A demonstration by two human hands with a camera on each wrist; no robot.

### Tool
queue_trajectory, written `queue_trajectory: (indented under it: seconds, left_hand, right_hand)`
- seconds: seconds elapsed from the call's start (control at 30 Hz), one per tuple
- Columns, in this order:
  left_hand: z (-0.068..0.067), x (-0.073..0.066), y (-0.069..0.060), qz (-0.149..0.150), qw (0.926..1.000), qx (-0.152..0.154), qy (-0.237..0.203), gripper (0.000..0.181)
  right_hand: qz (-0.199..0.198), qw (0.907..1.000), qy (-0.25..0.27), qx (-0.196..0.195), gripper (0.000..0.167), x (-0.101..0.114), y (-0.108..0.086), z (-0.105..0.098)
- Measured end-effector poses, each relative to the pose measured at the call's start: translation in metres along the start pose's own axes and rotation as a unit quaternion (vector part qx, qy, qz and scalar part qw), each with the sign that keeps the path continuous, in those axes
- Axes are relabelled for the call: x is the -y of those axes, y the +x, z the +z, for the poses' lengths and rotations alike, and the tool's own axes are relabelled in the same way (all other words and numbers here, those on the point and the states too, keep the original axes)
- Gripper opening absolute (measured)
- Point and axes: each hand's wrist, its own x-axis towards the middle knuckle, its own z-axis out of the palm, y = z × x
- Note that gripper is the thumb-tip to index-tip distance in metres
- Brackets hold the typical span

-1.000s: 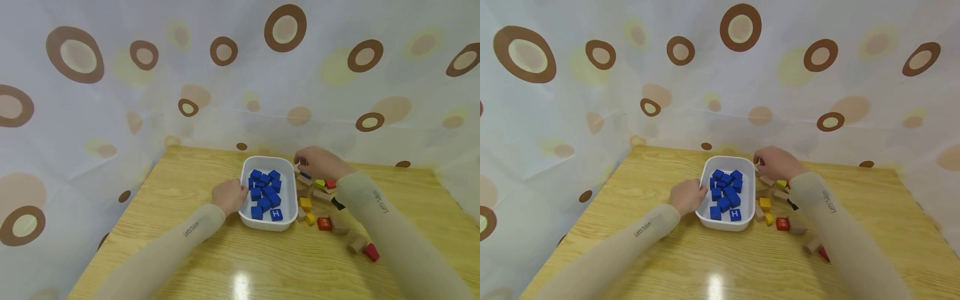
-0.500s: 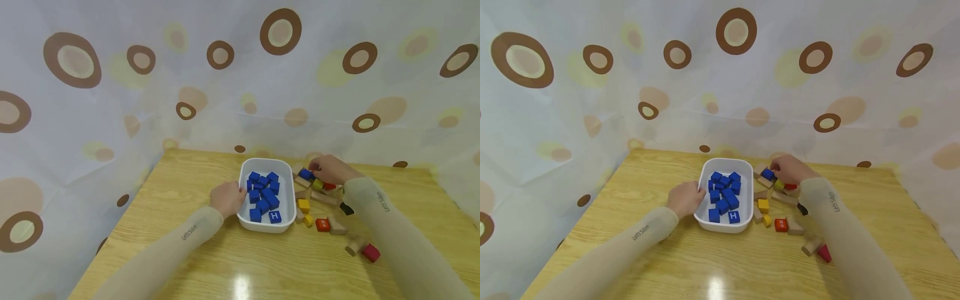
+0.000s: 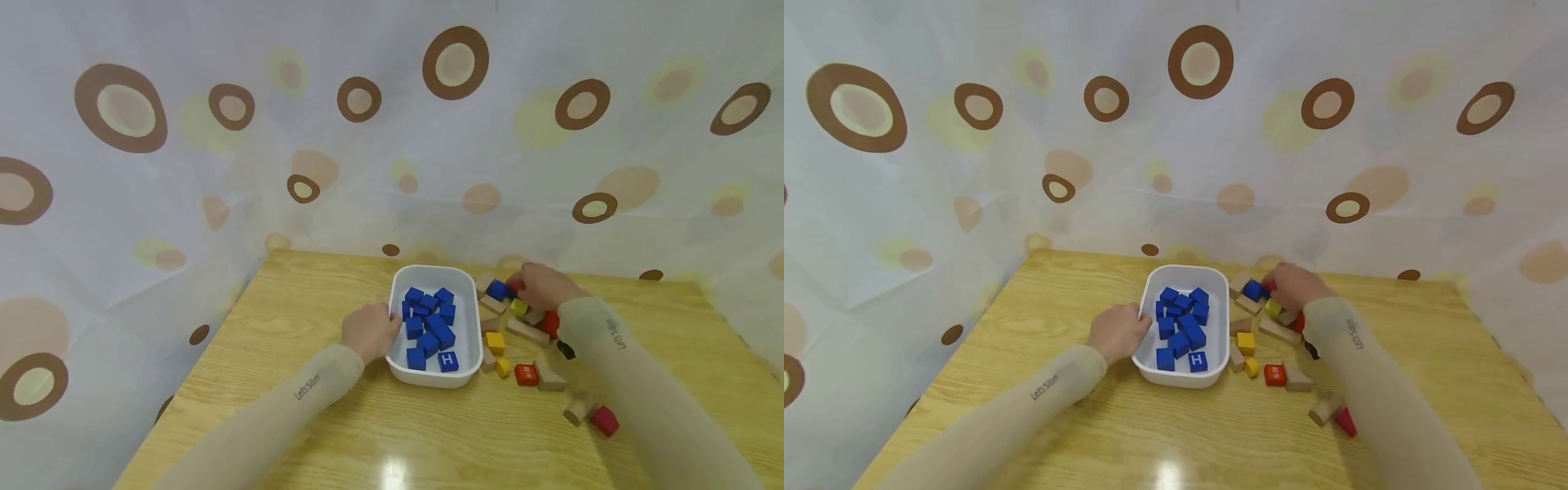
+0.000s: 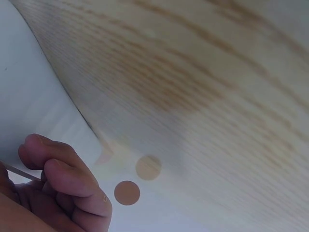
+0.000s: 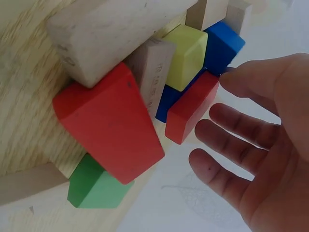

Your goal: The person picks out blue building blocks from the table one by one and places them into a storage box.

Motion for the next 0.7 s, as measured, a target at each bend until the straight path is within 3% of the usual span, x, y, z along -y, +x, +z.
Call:
queue_trajectory:
  seconds: [0.27, 0.7]
  left_hand:
    - [0.001, 0.000, -0.002, 0.004, 1.0000, -0.008, -0.001, 0.035]
    - [0.002, 0.001, 0.000, 0.002, 1.0000, -0.005, -0.001, 0.036]
  right_hand:
    - [0.024, 0.9995, -0.016, 0.014, 0.035, -0.011, -0.002, 0.005]
    - [0.049, 0.9982, 0.013, 0.031, 0.026, -0.015, -0.008, 0.009]
